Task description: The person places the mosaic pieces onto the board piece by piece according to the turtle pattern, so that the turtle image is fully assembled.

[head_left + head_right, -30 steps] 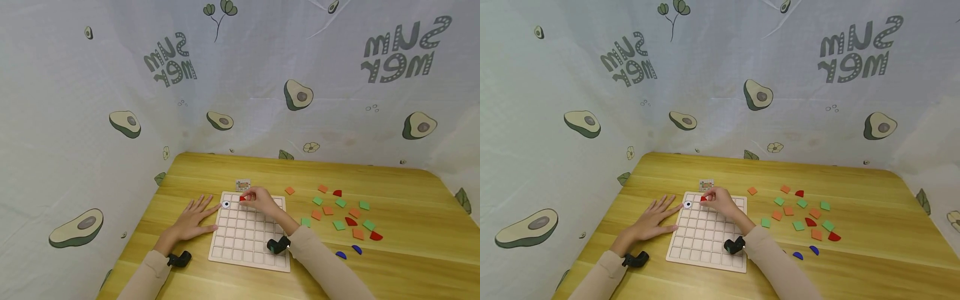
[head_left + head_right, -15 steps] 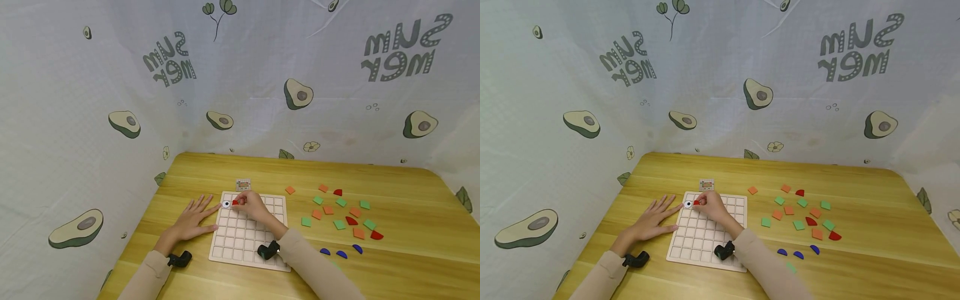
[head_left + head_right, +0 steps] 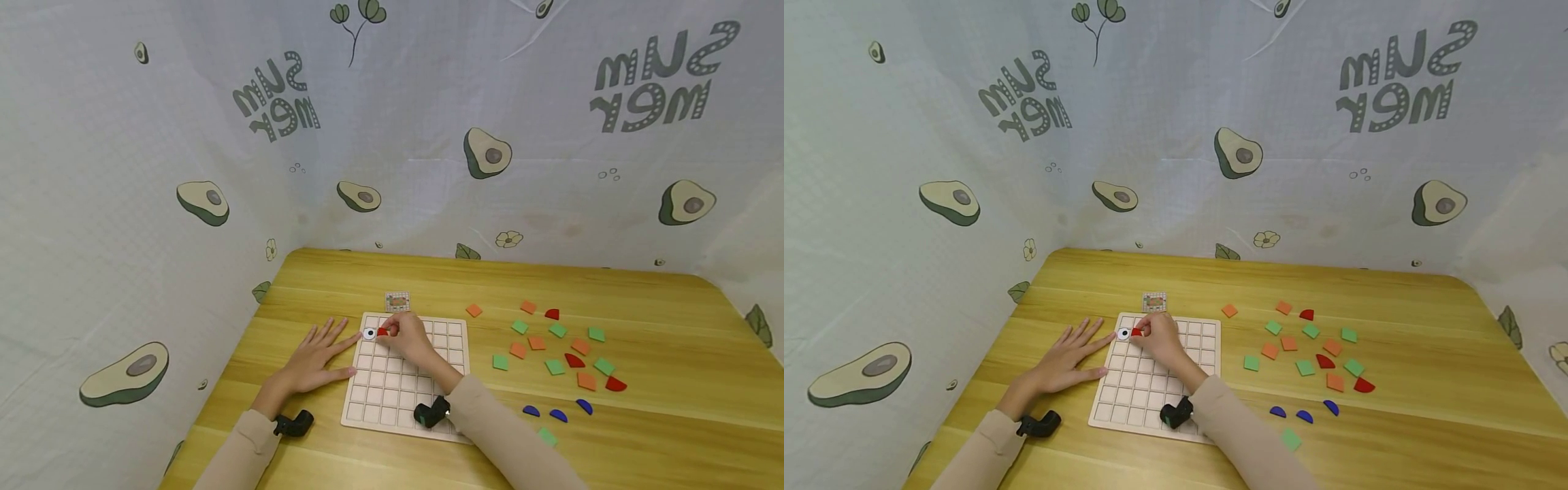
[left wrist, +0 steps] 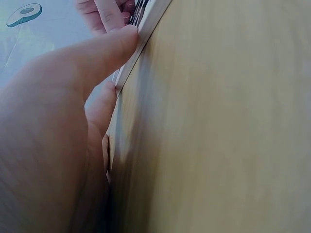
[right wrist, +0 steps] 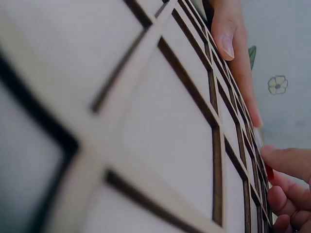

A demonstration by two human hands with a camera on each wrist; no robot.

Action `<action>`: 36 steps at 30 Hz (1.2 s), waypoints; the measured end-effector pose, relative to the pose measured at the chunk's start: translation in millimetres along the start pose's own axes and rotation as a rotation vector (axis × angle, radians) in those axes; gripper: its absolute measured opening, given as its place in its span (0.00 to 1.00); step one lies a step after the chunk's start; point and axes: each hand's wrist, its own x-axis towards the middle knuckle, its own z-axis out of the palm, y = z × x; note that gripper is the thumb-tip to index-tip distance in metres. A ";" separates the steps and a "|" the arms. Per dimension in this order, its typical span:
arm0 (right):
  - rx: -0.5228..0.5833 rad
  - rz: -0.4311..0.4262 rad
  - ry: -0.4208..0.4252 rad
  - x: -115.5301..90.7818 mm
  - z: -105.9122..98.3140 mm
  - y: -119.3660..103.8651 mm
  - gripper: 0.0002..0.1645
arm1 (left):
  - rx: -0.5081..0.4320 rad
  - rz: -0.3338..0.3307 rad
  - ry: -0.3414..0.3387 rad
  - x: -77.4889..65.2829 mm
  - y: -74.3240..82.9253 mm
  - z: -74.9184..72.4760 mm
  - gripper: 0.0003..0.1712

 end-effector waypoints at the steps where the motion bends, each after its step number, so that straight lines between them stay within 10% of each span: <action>1: -0.004 -0.001 0.003 -0.3 0.0 -0.9 0.07 | 0.000 0.000 0.000 -0.2 0.2 -0.1 0.41; 36: 0.076 -0.009 0.029 -4.0 -7.4 -1.6 0.10 | 0.015 -0.002 -0.002 0.9 1.5 -0.4 0.41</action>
